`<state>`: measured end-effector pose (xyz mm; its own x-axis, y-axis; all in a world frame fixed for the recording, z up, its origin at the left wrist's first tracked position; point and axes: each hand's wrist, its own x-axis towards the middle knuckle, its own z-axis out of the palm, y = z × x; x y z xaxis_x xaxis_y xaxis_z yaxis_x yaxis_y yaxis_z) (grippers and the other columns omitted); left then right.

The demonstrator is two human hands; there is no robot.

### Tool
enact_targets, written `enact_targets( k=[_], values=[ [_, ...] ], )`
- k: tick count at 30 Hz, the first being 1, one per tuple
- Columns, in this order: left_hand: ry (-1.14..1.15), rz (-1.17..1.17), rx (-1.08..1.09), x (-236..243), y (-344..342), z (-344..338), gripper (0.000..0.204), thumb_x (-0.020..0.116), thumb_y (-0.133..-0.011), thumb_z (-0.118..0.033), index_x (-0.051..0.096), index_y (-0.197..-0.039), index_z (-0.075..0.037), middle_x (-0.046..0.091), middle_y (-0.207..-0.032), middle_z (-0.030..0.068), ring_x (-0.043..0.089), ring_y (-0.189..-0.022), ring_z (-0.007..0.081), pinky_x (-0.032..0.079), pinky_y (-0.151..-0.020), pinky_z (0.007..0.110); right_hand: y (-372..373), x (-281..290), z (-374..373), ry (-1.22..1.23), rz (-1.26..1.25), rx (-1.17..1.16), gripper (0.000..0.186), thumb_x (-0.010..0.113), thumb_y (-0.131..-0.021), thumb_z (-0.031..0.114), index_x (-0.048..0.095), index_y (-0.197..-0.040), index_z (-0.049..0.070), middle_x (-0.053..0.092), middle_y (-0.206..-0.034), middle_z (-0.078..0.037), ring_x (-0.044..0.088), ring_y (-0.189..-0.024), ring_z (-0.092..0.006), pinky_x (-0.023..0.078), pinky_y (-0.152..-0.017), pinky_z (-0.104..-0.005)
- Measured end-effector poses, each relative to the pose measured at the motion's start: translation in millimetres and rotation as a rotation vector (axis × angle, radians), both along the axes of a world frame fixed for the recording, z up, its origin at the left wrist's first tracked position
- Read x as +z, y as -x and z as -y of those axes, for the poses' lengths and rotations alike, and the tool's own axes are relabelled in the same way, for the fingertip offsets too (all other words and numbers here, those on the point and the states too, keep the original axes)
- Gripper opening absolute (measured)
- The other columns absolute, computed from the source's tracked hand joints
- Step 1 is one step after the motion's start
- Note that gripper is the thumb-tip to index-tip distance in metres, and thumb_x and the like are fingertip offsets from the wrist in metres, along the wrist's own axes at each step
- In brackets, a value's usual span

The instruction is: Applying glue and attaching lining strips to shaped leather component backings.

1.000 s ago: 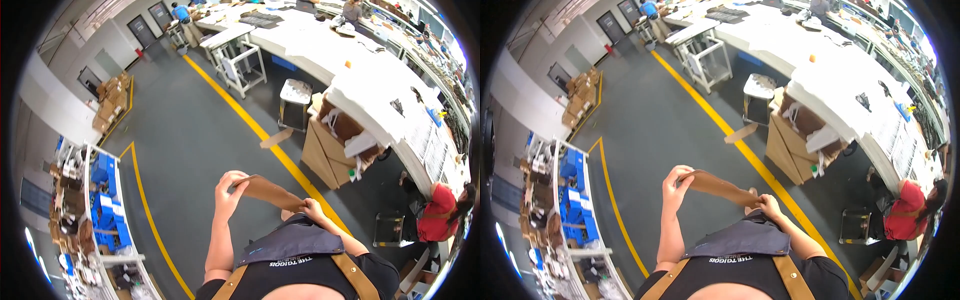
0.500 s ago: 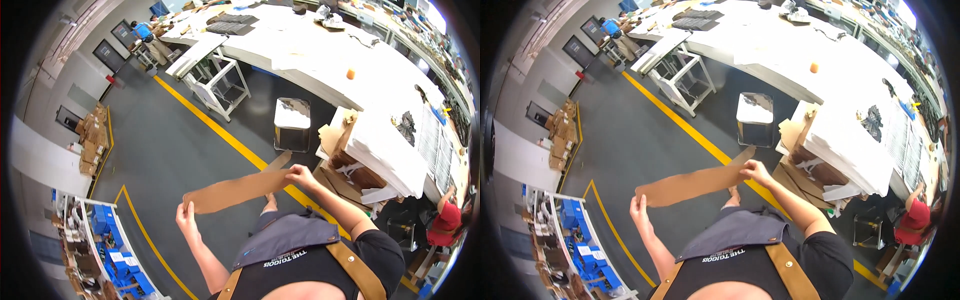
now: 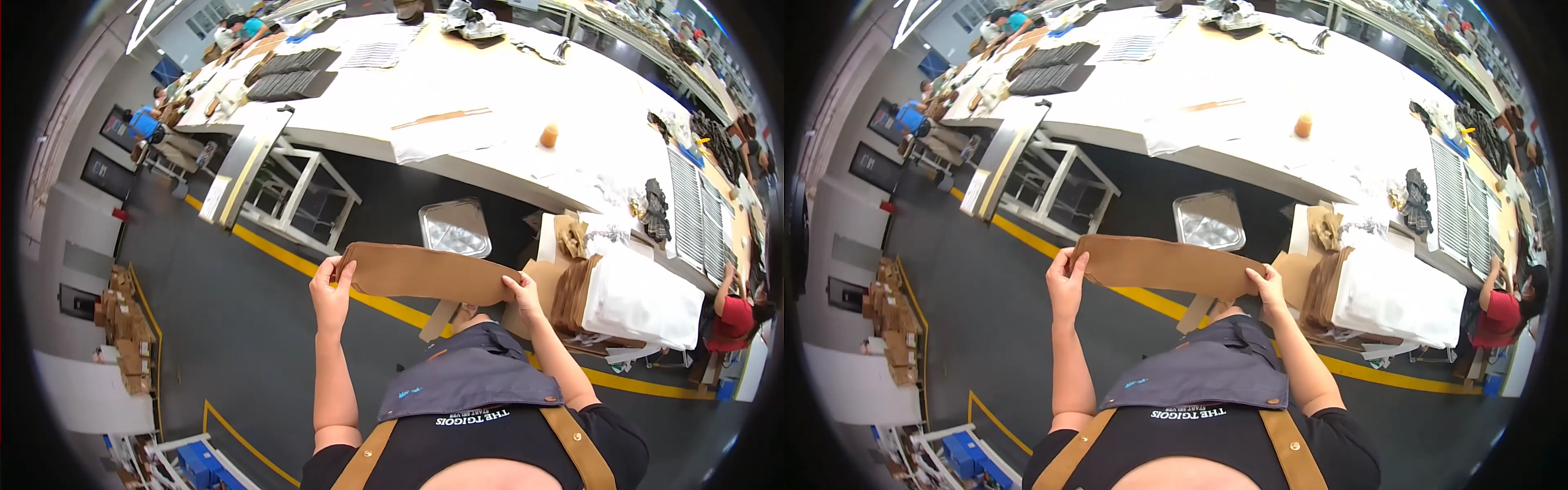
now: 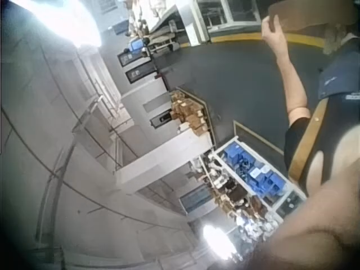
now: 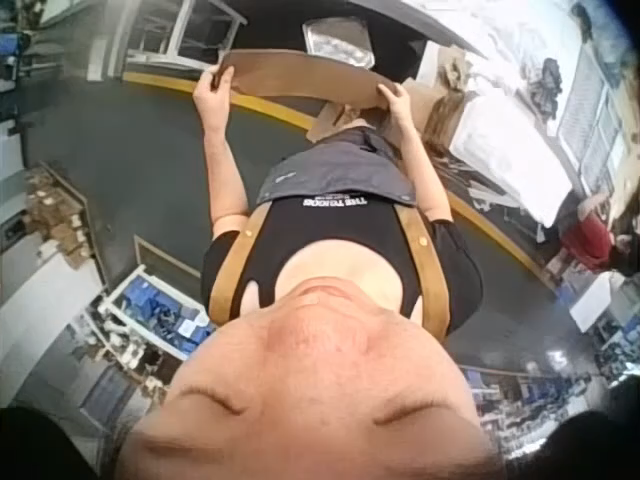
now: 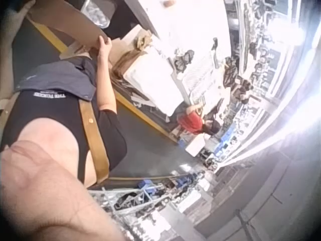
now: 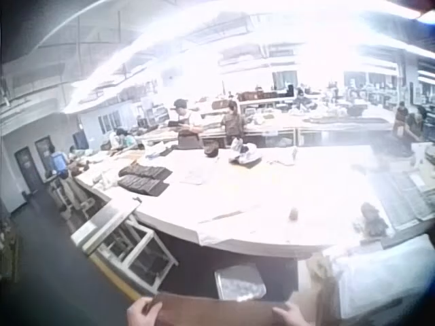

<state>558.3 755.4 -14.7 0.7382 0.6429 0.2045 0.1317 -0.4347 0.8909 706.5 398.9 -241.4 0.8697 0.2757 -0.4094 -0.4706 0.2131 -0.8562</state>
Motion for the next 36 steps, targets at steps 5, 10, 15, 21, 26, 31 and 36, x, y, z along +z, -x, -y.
enact_targets(
  k=[5, 10, 15, 21, 26, 31, 36],
  values=[
    [-0.154, 0.086, -0.154, 20, -105, -17, 0.009, 0.075, -0.094, -0.004, 0.068, -0.097, 0.000, 0.065, -0.085, 0.0032, 0.058, -0.076, 0.0123, 0.049, -0.069, 0.027, -81, -41, -37, 0.133, 0.009, 0.024, 0.015, 0.076, -0.096, 0.016, 0.068, -0.104, 0.006, 0.072, -0.094, 0.000, 0.066, -0.085, -0.0090, 0.055, -0.080, -0.0284],
    [-0.296, 0.126, -0.228, 76, -184, -64, 0.009, 0.073, -0.094, -0.002, 0.065, -0.099, -0.001, 0.066, -0.093, 0.0037, 0.061, -0.085, 0.0142, 0.050, -0.078, 0.027, -176, -52, -118, 0.362, 0.249, 0.339, 0.034, 0.078, -0.094, 0.026, 0.070, -0.112, -0.001, 0.075, -0.100, -0.010, 0.071, -0.090, -0.0198, 0.056, -0.084, -0.0333],
    [-0.413, 0.100, -0.276, 82, -267, -137, 0.009, 0.074, -0.092, 0.001, 0.067, -0.097, -0.002, 0.067, -0.096, 0.0058, 0.063, -0.085, 0.0167, 0.052, -0.075, 0.029, -269, -52, -208, 0.641, 0.525, 0.425, 0.051, 0.077, -0.093, 0.036, 0.066, -0.126, -0.001, 0.069, -0.127, -0.022, 0.065, -0.122, -0.0365, 0.050, -0.106, -0.0434],
    [-0.446, 0.057, -0.331, 56, -376, -269, 0.011, 0.074, -0.090, 0.002, 0.070, -0.097, -0.004, 0.068, -0.098, 0.0064, 0.064, -0.090, 0.0209, 0.052, -0.073, 0.030, -364, -94, -305, 1.102, 0.765, 0.586, 0.085, 0.077, -0.089, 0.041, 0.041, -0.155, 0.002, 0.034, -0.162, -0.029, 0.031, -0.152, -0.0438, 0.031, -0.123, -0.0496],
    [-0.378, 0.042, -0.420, 46, -462, -366, 0.012, 0.075, -0.088, 0.003, 0.070, -0.096, -0.003, 0.068, -0.097, 0.0075, 0.064, -0.086, 0.0206, 0.052, -0.072, 0.030, -410, -106, -354, 1.282, 0.731, 0.565, 0.092, 0.076, -0.089, 0.043, 0.030, -0.163, 0.014, 0.019, -0.170, -0.023, 0.020, -0.157, -0.0406, 0.025, -0.125, -0.0519],
    [-0.326, 0.113, -0.421, 41, -514, -422, 0.014, 0.076, -0.087, 0.003, 0.071, -0.098, -0.003, 0.069, -0.095, 0.0086, 0.064, -0.085, 0.0208, 0.051, -0.071, 0.029, -425, -123, -378, 1.359, 0.625, 0.531, 0.095, 0.070, -0.092, 0.050, 0.021, -0.168, 0.021, 0.009, -0.174, -0.017, 0.012, -0.160, -0.0382, 0.021, -0.126, -0.0533],
    [-0.321, 0.185, -0.397, 41, -542, -435, 0.012, 0.068, -0.092, 0.008, 0.069, -0.101, 0.000, 0.067, -0.100, 0.0099, 0.064, -0.092, 0.0177, 0.051, -0.082, 0.026, -495, -136, -396, 1.382, 0.512, 0.487, 0.092, 0.066, -0.095, 0.053, 0.020, -0.168, 0.021, 0.007, -0.175, -0.017, 0.010, -0.160, -0.0380, 0.019, -0.126, -0.0549]
  ],
)
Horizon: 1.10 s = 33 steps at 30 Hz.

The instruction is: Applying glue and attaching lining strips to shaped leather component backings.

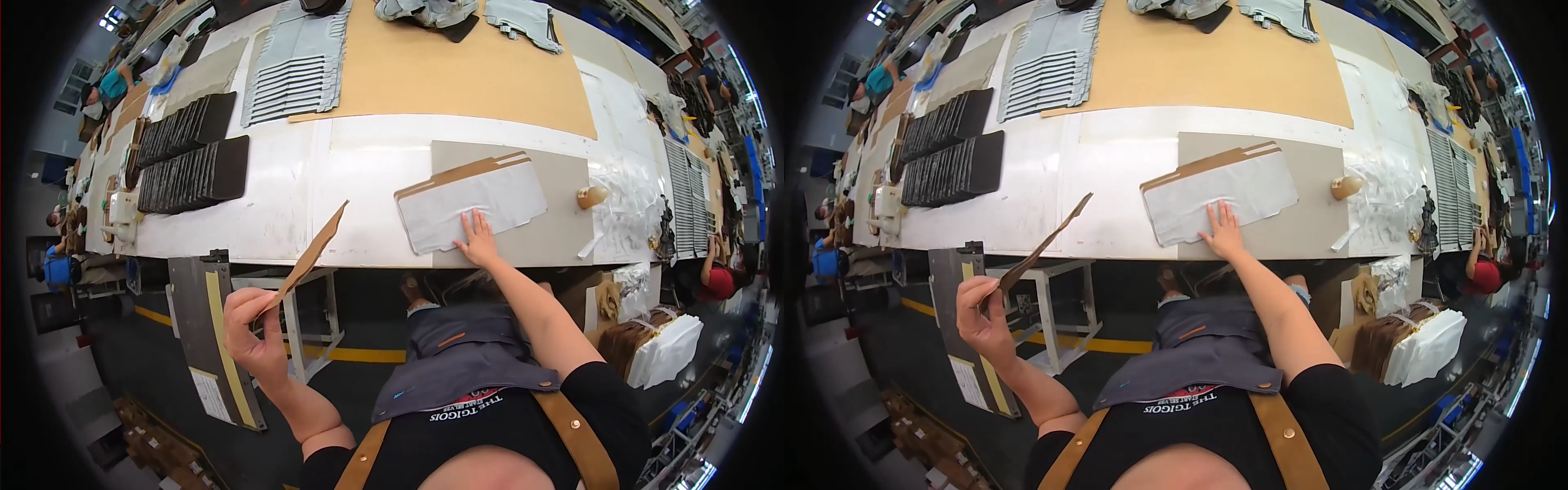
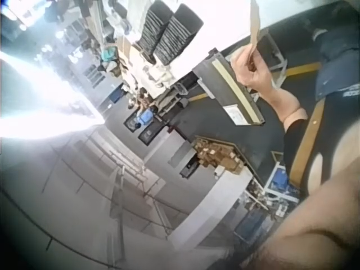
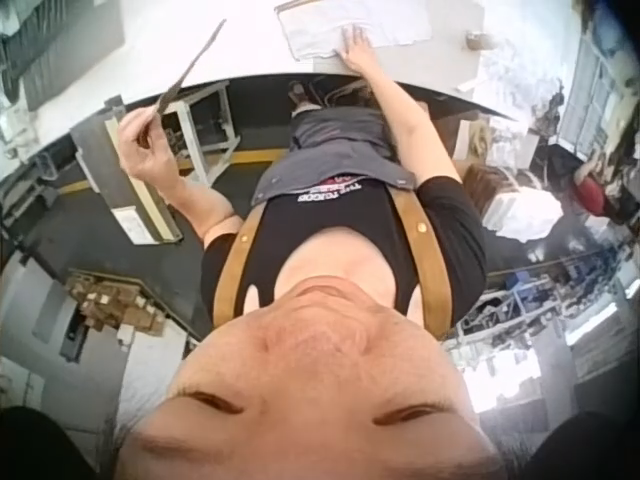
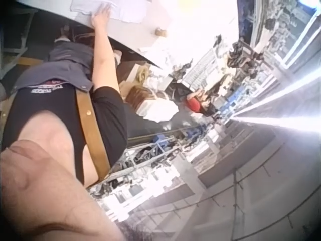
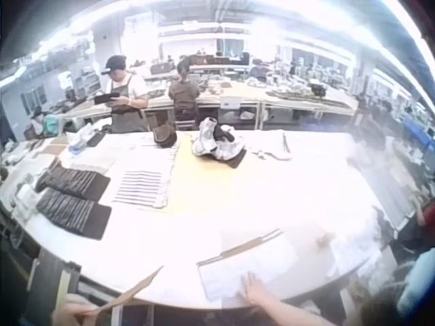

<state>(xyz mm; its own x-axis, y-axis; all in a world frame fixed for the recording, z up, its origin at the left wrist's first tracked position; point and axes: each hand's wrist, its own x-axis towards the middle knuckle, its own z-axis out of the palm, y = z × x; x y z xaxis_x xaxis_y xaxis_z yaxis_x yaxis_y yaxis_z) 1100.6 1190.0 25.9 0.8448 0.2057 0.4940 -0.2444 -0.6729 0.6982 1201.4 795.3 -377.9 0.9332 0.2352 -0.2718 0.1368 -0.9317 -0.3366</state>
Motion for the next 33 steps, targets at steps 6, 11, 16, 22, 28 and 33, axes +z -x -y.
enact_targets(
  k=[6, 11, 16, 22, 28, 33],
  values=[
    [0.080, 0.135, -0.022, 0, -42, 70, 0.016, 0.077, -0.086, 0.004, 0.069, -0.099, -0.002, 0.068, -0.092, 0.0097, 0.064, -0.082, 0.0193, 0.049, -0.069, 0.027, -161, -13, 9, -0.022, 0.090, -0.089, 0.091, 0.068, -0.094, 0.046, 0.022, -0.167, 0.015, 0.016, -0.172, -0.021, 0.016, -0.159, -0.0402, 0.019, -0.127, -0.0526],
    [0.075, 0.179, -0.069, -26, -68, 156, 0.013, 0.077, -0.089, 0.002, 0.070, -0.099, -0.003, 0.067, -0.093, 0.0089, 0.062, -0.082, 0.0161, 0.048, -0.069, 0.025, -147, 41, -8, -0.877, -0.254, 0.400, 0.079, 0.068, -0.088, 0.013, 0.036, -0.160, 0.007, 0.037, -0.164, -0.021, 0.030, -0.154, -0.0360, 0.022, -0.128, -0.0450],
    [0.591, 0.182, -0.005, -68, -111, 207, 0.009, 0.066, -0.099, 0.000, 0.064, -0.108, 0.000, 0.066, -0.105, 0.0089, 0.062, -0.090, 0.0120, 0.050, -0.081, 0.025, -69, 88, 78, -1.058, -0.555, 0.295, 0.047, 0.073, -0.089, 0.010, 0.061, -0.134, 0.007, 0.061, -0.138, -0.011, 0.052, -0.133, -0.0222, 0.038, -0.116, -0.0384],
    [0.715, -0.130, 0.242, -192, -147, 204, 0.010, 0.068, -0.104, -0.016, 0.065, -0.106, -0.007, 0.068, -0.096, 0.0001, 0.062, -0.086, 0.0068, 0.049, -0.075, 0.023, -87, 84, 218, -1.189, -0.759, -0.221, 0.016, 0.078, -0.095, 0.022, 0.068, -0.100, 0.010, 0.069, -0.091, 0.008, 0.061, -0.088, -0.0005, 0.050, -0.077, -0.0241],
    [0.740, -0.567, 0.213, -363, -123, 215, 0.028, 0.070, -0.101, -0.013, 0.059, -0.123, 0.001, 0.069, -0.094, 0.0031, 0.065, -0.085, 0.0096, 0.052, -0.074, 0.025, -108, 45, 282, -0.536, -0.257, -0.131, 0.022, 0.079, -0.089, 0.012, 0.066, -0.105, 0.003, 0.070, -0.093, -0.003, 0.067, -0.091, -0.0172, 0.052, -0.082, -0.0324],
    [0.304, -0.667, 0.220, -417, -108, 208, 0.045, 0.071, -0.097, -0.008, 0.055, -0.138, 0.001, 0.069, -0.087, 0.0045, 0.061, -0.077, 0.0082, 0.050, -0.070, 0.024, -86, 16, 266, -0.390, 0.357, -0.028, 0.030, 0.076, -0.087, 0.009, 0.065, -0.114, 0.002, 0.063, -0.121, -0.013, 0.059, -0.116, -0.0325, 0.047, -0.101, -0.0434]
  ],
)
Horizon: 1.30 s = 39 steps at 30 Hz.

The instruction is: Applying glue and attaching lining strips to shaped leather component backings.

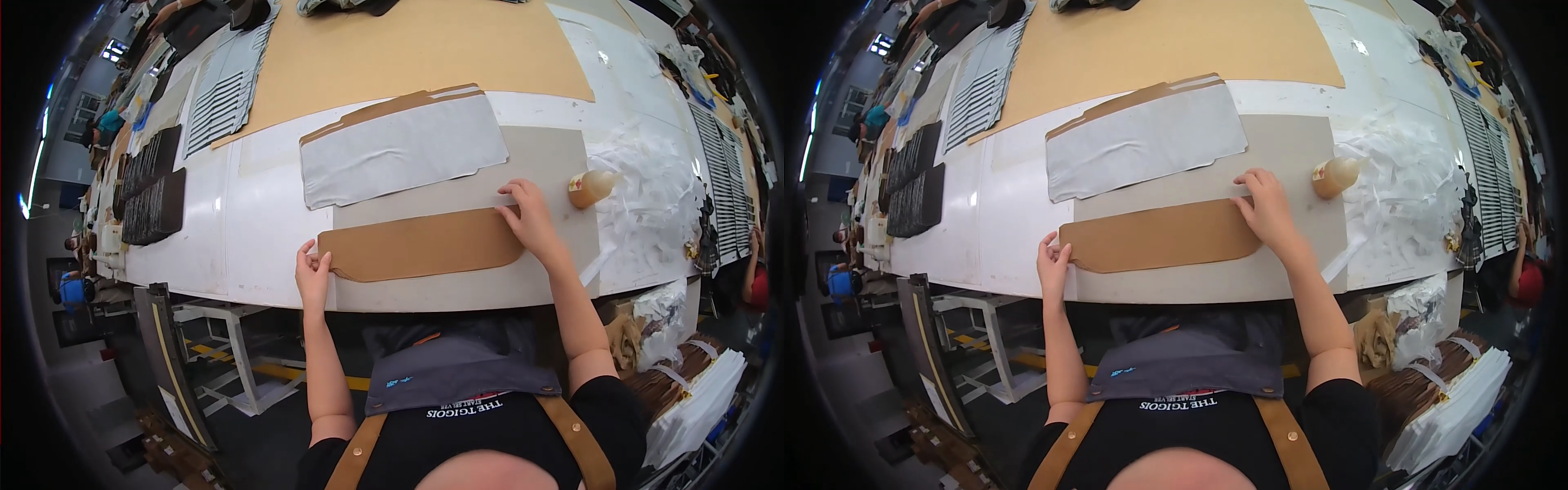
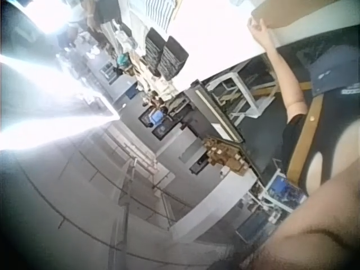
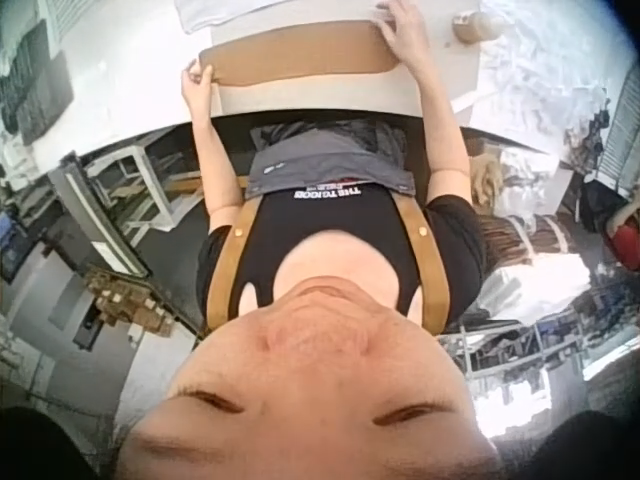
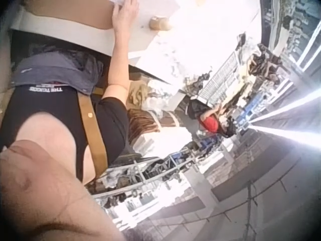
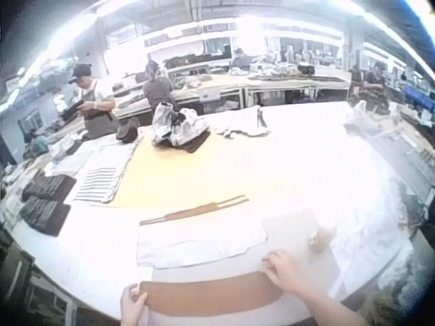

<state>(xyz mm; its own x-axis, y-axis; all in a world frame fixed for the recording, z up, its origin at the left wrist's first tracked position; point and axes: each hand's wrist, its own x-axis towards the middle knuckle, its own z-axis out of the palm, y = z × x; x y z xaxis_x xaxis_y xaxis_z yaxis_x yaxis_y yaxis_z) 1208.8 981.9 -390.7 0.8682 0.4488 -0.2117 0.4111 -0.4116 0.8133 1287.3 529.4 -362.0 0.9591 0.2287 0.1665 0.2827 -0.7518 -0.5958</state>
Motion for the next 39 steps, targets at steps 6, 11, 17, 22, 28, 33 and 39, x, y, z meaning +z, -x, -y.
enact_targets(
  k=[6, 11, 17, 22, 28, 33, 39],
  values=[
    [0.036, 0.159, -0.045, -11, 5, -7, 0.044, 0.065, -0.101, -0.012, 0.054, -0.143, -0.004, 0.068, -0.090, 0.0000, 0.057, -0.075, 0.0036, 0.039, -0.057, 0.020, 61, -17, -5, -0.076, 0.165, -0.123, 0.039, 0.074, -0.089, 0.008, 0.063, -0.127, 0.002, 0.055, -0.142, -0.017, 0.053, -0.130, -0.0367, 0.042, -0.110, -0.0467],
    [0.033, 0.196, -0.080, -17, 1, -11, 0.042, 0.061, -0.104, -0.017, 0.054, -0.144, -0.004, 0.068, -0.090, 0.0009, 0.059, -0.076, 0.0048, 0.038, -0.056, 0.021, 101, -27, 22, -0.123, 0.233, -0.224, 0.042, 0.074, -0.089, 0.008, 0.063, -0.130, 0.002, 0.054, -0.145, -0.018, 0.052, -0.133, -0.0375, 0.042, -0.111, -0.0477],
    [0.031, 0.312, -0.100, -1, 3, -8, 0.047, 0.067, -0.100, -0.008, 0.053, -0.145, -0.003, 0.067, -0.093, 0.0028, 0.062, -0.086, 0.0091, 0.049, -0.076, 0.025, 132, -22, 43, -0.156, 0.234, -0.253, 0.042, 0.073, -0.089, 0.005, 0.063, -0.129, 0.002, 0.059, -0.139, -0.017, 0.055, -0.129, -0.0382, 0.044, -0.109, -0.0452],
    [-0.280, 0.783, -0.350, 128, 17, 88, 0.051, 0.071, -0.095, 0.001, 0.056, -0.143, -0.003, 0.067, -0.092, 0.0036, 0.060, -0.085, 0.0106, 0.051, -0.083, 0.026, 102, 58, -16, -0.358, 0.266, 0.049, 0.045, 0.076, -0.088, 0.007, 0.064, -0.131, 0.004, 0.058, -0.143, -0.017, 0.053, -0.134, -0.0359, 0.043, -0.112, -0.0429],
    [-0.485, 1.175, -0.715, 209, 4, 134, 0.066, 0.077, -0.089, 0.004, 0.051, -0.148, -0.002, 0.067, -0.098, 0.0052, 0.063, -0.091, 0.0139, 0.051, -0.086, 0.030, 60, 193, -102, -0.309, 0.490, 0.427, 0.033, 0.078, -0.086, 0.004, 0.067, -0.118, 0.003, 0.072, -0.116, -0.011, 0.066, -0.113, -0.0292, 0.050, -0.099, -0.0370],
    [0.249, 1.103, -0.585, 166, 3, 134, 0.095, 0.087, -0.083, -0.017, 0.031, -0.157, 0.003, 0.054, -0.137, 0.0132, 0.055, -0.120, 0.0234, 0.043, -0.105, 0.040, 57, 244, -111, -0.428, 0.630, 0.356, 0.022, 0.081, -0.085, 0.003, 0.068, -0.104, 0.003, 0.073, -0.092, -0.005, 0.070, -0.087, -0.0165, 0.053, -0.081, -0.0278],
    [0.333, 0.369, -0.693, 50, 28, 122, 0.038, 0.080, -0.090, -0.011, 0.070, -0.125, -0.001, 0.075, -0.111, 0.0060, 0.066, -0.108, 0.0148, 0.051, -0.095, 0.032, 40, 250, -70, -0.936, 0.753, 0.090, 0.019, 0.079, -0.091, 0.006, 0.070, -0.107, -0.001, 0.075, -0.093, -0.004, 0.069, -0.087, -0.0100, 0.054, -0.079, -0.0247]
  ],
)
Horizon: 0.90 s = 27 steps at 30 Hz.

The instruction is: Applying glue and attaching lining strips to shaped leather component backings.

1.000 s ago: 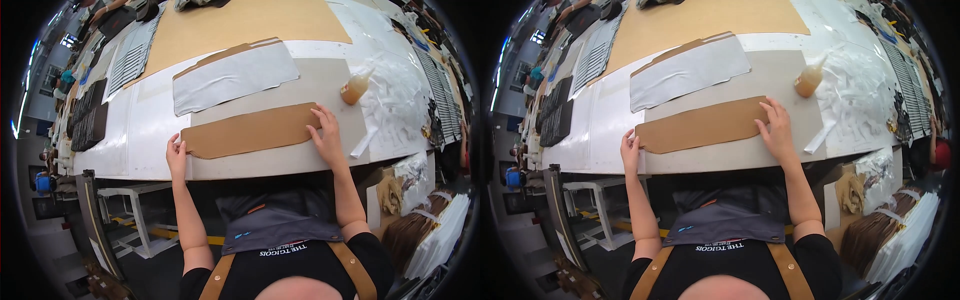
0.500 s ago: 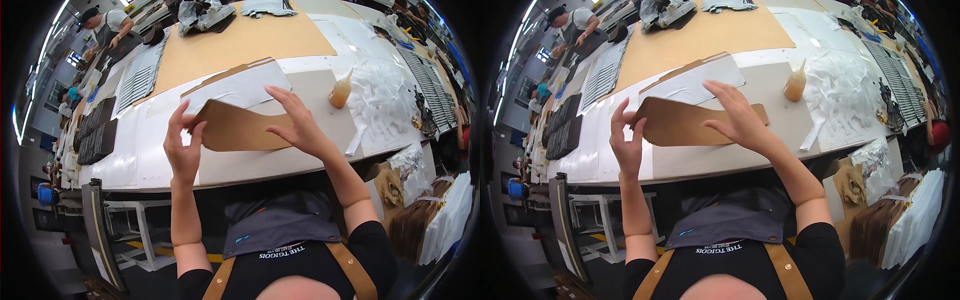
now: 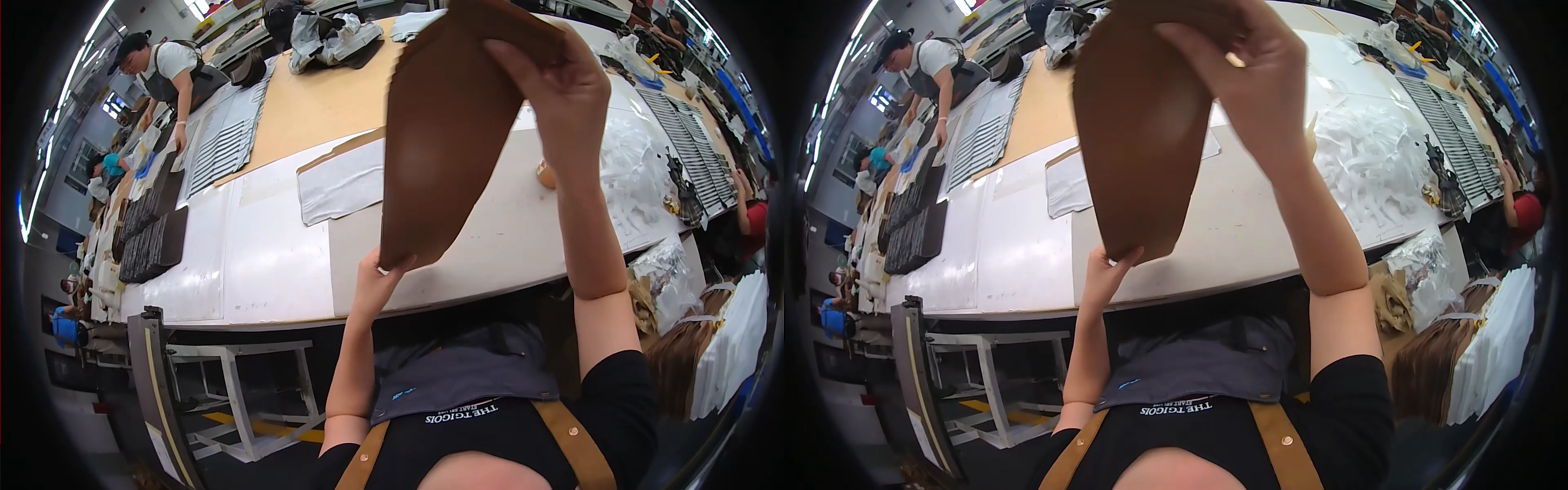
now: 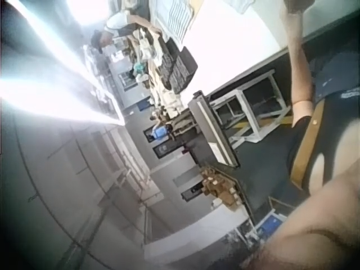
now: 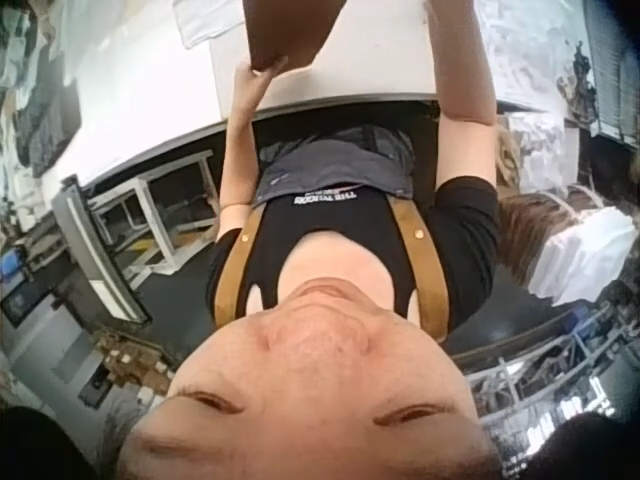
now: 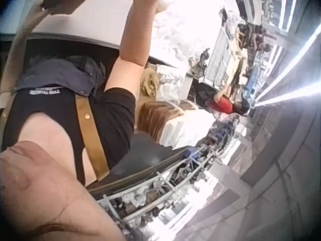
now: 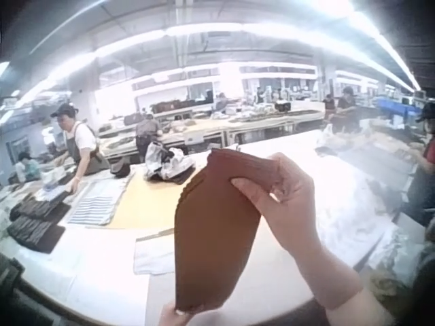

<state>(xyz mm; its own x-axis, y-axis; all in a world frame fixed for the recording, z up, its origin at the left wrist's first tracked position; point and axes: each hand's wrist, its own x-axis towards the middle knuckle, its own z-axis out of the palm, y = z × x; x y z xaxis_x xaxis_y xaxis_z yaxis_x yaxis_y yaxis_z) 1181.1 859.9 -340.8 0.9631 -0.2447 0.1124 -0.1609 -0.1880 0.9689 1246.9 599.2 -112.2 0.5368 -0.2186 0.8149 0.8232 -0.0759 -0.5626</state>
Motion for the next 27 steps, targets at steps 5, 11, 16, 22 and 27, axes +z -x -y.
enact_targets(
  k=[5, 11, 16, 22, 27],
  values=[
    [0.082, -0.171, 0.135, -3, -10, -53, 0.028, 0.077, -0.095, -0.012, 0.071, -0.116, 0.004, 0.076, -0.101, 0.0056, 0.068, -0.090, 0.0097, 0.054, -0.080, 0.026, 11, -99, 75, -0.070, -0.499, -0.242, 0.017, 0.079, -0.093, 0.012, 0.067, -0.096, 0.001, 0.071, -0.085, 0.000, 0.062, -0.074, -0.0054, 0.047, -0.067, -0.0206],
    [-0.149, -0.260, 0.115, 3, -37, -69, 0.023, 0.075, -0.096, -0.016, 0.068, -0.109, 0.002, 0.076, -0.091, 0.0084, 0.069, -0.081, 0.0094, 0.053, -0.071, 0.025, 38, -261, 119, 0.212, -0.834, -0.392, 0.023, 0.077, -0.091, 0.010, 0.064, -0.108, 0.000, 0.069, -0.089, -0.006, 0.065, -0.078, -0.0161, 0.051, -0.071, -0.0308],
    [-0.630, -0.174, 0.287, -16, -43, -58, 0.021, 0.073, -0.096, -0.020, 0.071, -0.113, -0.006, 0.072, -0.079, 0.0064, 0.065, -0.069, 0.0137, 0.050, -0.066, 0.031, 54, -275, 104, 0.743, -0.599, -0.765, 0.041, 0.076, -0.087, 0.010, 0.059, -0.123, -0.002, 0.064, -0.115, -0.016, 0.061, -0.107, -0.0339, 0.049, -0.092, -0.0455],
    [-0.511, -0.074, 0.364, -34, -54, -54, 0.016, 0.069, -0.098, -0.017, 0.073, -0.110, -0.007, 0.067, -0.075, 0.0048, 0.059, -0.068, 0.0145, 0.048, -0.067, 0.030, 47, -269, 97, 0.859, -0.567, -0.506, 0.057, 0.075, -0.090, 0.013, 0.055, -0.142, -0.002, 0.055, -0.147, -0.017, 0.049, -0.139, -0.0355, 0.040, -0.115, -0.0454],
    [-0.438, -0.018, 0.420, -39, -53, -56, 0.014, 0.067, -0.099, -0.014, 0.075, -0.108, -0.006, 0.068, -0.077, 0.0063, 0.059, -0.070, 0.0154, 0.048, -0.067, 0.030, 66, -276, 96, 1.044, -0.574, -0.336, 0.055, 0.073, -0.094, 0.019, 0.056, -0.142, -0.002, 0.050, -0.156, -0.015, 0.045, -0.145, -0.0353, 0.038, -0.120, -0.0439]
  ],
)
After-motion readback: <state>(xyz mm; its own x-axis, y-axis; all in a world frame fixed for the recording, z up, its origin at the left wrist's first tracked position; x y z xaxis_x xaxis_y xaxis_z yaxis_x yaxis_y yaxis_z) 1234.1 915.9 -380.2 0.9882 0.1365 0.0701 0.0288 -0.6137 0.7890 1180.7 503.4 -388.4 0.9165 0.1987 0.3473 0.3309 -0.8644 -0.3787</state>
